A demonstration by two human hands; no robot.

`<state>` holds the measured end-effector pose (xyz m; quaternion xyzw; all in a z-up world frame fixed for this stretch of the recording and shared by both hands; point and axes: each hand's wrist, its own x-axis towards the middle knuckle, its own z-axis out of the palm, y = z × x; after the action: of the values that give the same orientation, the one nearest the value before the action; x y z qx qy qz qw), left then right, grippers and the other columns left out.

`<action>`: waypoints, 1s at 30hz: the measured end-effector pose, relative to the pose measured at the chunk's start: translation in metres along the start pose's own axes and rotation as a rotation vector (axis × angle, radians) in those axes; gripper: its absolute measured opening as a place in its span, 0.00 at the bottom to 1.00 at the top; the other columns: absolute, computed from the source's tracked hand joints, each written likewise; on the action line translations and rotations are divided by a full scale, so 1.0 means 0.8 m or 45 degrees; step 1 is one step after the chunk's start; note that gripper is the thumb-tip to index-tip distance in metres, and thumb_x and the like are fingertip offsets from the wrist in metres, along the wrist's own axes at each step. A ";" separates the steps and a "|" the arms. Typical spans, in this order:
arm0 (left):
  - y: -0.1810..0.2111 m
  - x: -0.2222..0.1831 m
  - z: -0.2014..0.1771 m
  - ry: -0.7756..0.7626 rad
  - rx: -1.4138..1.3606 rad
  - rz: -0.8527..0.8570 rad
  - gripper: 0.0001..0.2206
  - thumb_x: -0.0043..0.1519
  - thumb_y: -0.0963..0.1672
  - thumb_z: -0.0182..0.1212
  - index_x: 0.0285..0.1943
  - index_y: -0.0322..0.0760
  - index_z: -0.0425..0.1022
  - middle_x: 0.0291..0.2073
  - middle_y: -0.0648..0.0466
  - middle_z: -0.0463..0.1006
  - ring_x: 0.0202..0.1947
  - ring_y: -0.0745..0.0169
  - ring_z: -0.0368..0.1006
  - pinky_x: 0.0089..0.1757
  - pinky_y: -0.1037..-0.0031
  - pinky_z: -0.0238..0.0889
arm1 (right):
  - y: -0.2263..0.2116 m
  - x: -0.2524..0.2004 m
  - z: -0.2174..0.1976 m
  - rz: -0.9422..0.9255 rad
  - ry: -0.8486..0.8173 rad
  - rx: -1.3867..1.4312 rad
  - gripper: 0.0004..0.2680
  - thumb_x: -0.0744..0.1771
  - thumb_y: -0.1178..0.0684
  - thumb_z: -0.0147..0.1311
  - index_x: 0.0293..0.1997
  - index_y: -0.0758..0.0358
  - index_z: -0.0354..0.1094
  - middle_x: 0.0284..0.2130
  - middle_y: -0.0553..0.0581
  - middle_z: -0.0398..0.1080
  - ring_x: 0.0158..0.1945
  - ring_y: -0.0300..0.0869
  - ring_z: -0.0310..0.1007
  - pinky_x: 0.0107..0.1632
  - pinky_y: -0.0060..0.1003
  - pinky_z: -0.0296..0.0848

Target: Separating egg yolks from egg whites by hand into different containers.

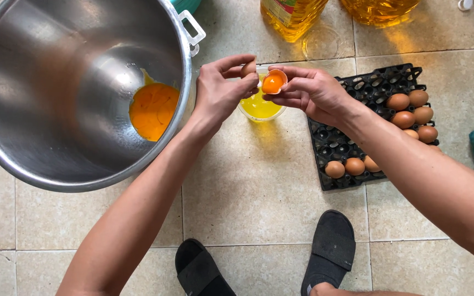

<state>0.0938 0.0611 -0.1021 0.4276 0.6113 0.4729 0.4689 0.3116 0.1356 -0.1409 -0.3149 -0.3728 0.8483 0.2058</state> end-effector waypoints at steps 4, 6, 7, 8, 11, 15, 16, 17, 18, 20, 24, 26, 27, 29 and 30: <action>-0.007 -0.013 -0.001 0.032 0.423 0.231 0.20 0.56 0.40 0.67 0.59 0.31 0.78 0.46 0.43 0.84 0.37 0.63 0.84 0.40 0.77 0.79 | -0.003 -0.003 -0.003 -0.004 -0.007 -0.001 0.19 0.66 0.64 0.47 0.68 0.69 0.62 0.53 0.65 0.74 0.54 0.50 0.79 0.58 0.38 0.79; -0.021 -0.016 0.001 0.097 0.701 0.402 0.17 0.58 0.40 0.65 0.57 0.34 0.81 0.47 0.42 0.82 0.39 0.62 0.82 0.42 0.77 0.81 | -0.005 -0.004 -0.004 0.004 -0.022 0.021 0.19 0.66 0.64 0.46 0.68 0.69 0.61 0.53 0.65 0.73 0.54 0.50 0.79 0.58 0.38 0.78; -0.020 -0.016 0.002 0.101 0.703 0.401 0.17 0.58 0.40 0.65 0.57 0.34 0.81 0.47 0.42 0.82 0.39 0.62 0.82 0.42 0.77 0.81 | -0.006 -0.004 -0.004 0.005 -0.026 0.020 0.19 0.66 0.64 0.46 0.68 0.69 0.61 0.53 0.65 0.73 0.54 0.50 0.79 0.58 0.38 0.78; -0.018 -0.015 0.003 0.076 0.569 0.204 0.17 0.58 0.41 0.66 0.57 0.35 0.81 0.47 0.44 0.84 0.38 0.62 0.83 0.42 0.75 0.79 | -0.006 -0.004 -0.003 -0.004 -0.037 0.023 0.19 0.67 0.64 0.46 0.68 0.70 0.61 0.53 0.66 0.73 0.54 0.51 0.79 0.58 0.38 0.78; -0.047 -0.004 0.005 -0.058 0.053 -0.114 0.17 0.61 0.41 0.64 0.60 0.34 0.77 0.48 0.45 0.84 0.40 0.61 0.84 0.44 0.73 0.79 | -0.011 -0.004 0.000 -0.018 -0.016 -0.040 0.18 0.67 0.63 0.47 0.67 0.71 0.62 0.52 0.66 0.74 0.53 0.51 0.79 0.58 0.39 0.79; -0.078 0.005 0.006 -0.232 -0.491 -0.254 0.18 0.65 0.39 0.59 0.66 0.32 0.73 0.49 0.44 0.83 0.43 0.59 0.83 0.46 0.71 0.80 | -0.012 0.003 0.002 -0.082 0.080 -0.326 0.16 0.68 0.61 0.50 0.64 0.70 0.66 0.50 0.64 0.75 0.49 0.48 0.80 0.54 0.39 0.82; -0.075 0.005 0.006 -0.226 -0.493 -0.256 0.18 0.65 0.39 0.59 0.66 0.32 0.73 0.49 0.44 0.83 0.43 0.59 0.83 0.46 0.71 0.80 | -0.015 0.001 0.008 -0.077 0.076 -0.327 0.16 0.68 0.61 0.50 0.64 0.70 0.66 0.50 0.64 0.75 0.49 0.48 0.80 0.54 0.39 0.82; -0.071 0.004 0.006 -0.220 -0.478 -0.268 0.18 0.65 0.39 0.59 0.65 0.34 0.73 0.49 0.44 0.83 0.44 0.59 0.83 0.46 0.72 0.81 | -0.018 -0.002 0.014 -0.120 0.090 -0.459 0.15 0.68 0.60 0.51 0.63 0.71 0.66 0.50 0.64 0.76 0.48 0.47 0.81 0.53 0.38 0.82; -0.068 0.004 0.006 -0.215 -0.463 -0.279 0.18 0.65 0.40 0.60 0.65 0.35 0.73 0.48 0.44 0.83 0.45 0.59 0.84 0.47 0.72 0.81 | -0.021 -0.004 0.019 -0.164 0.103 -0.590 0.15 0.68 0.60 0.53 0.62 0.71 0.67 0.50 0.64 0.76 0.47 0.46 0.82 0.52 0.37 0.82; -0.074 0.005 0.006 -0.206 -0.500 -0.279 0.18 0.65 0.40 0.61 0.65 0.34 0.73 0.48 0.44 0.83 0.45 0.58 0.83 0.46 0.72 0.81 | -0.024 -0.007 0.028 -0.229 0.110 -0.756 0.15 0.67 0.60 0.54 0.62 0.71 0.67 0.50 0.63 0.76 0.47 0.45 0.82 0.51 0.36 0.82; -0.070 0.003 0.002 -0.212 -0.544 -0.257 0.19 0.64 0.41 0.61 0.65 0.33 0.72 0.48 0.42 0.83 0.45 0.55 0.84 0.47 0.71 0.82 | -0.028 -0.014 0.041 -0.402 0.194 -1.211 0.16 0.66 0.58 0.55 0.61 0.70 0.68 0.50 0.61 0.77 0.45 0.43 0.83 0.49 0.33 0.82; -0.069 0.001 -0.001 -0.204 -0.574 -0.250 0.19 0.65 0.41 0.61 0.65 0.32 0.72 0.49 0.42 0.82 0.45 0.54 0.84 0.47 0.71 0.82 | -0.030 -0.019 0.046 -0.492 0.206 -1.374 0.16 0.66 0.58 0.57 0.61 0.70 0.69 0.50 0.62 0.76 0.45 0.44 0.82 0.48 0.34 0.82; -0.069 0.001 -0.002 -0.204 -0.603 -0.243 0.19 0.65 0.41 0.61 0.65 0.31 0.72 0.50 0.42 0.81 0.45 0.54 0.84 0.47 0.70 0.82 | -0.031 -0.021 0.048 -0.583 0.224 -1.537 0.17 0.66 0.57 0.59 0.62 0.70 0.70 0.50 0.62 0.75 0.45 0.45 0.82 0.47 0.35 0.81; -0.073 0.003 -0.003 -0.188 -0.625 -0.246 0.19 0.65 0.41 0.61 0.65 0.31 0.71 0.51 0.42 0.81 0.45 0.53 0.84 0.47 0.70 0.82 | -0.030 -0.024 0.050 -0.668 0.214 -1.612 0.16 0.66 0.58 0.59 0.61 0.69 0.71 0.50 0.63 0.75 0.45 0.45 0.82 0.48 0.35 0.81; -0.075 0.004 -0.003 -0.178 -0.645 -0.248 0.19 0.64 0.41 0.61 0.65 0.30 0.71 0.51 0.41 0.81 0.45 0.53 0.84 0.47 0.70 0.82 | -0.030 -0.026 0.050 -0.755 0.209 -1.686 0.16 0.66 0.58 0.59 0.61 0.69 0.72 0.50 0.64 0.75 0.45 0.45 0.82 0.49 0.35 0.82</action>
<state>0.0861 0.0523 -0.1611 0.2676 0.4781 0.5326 0.6451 0.3014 0.1183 -0.0939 -0.3216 -0.8607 0.3273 0.2206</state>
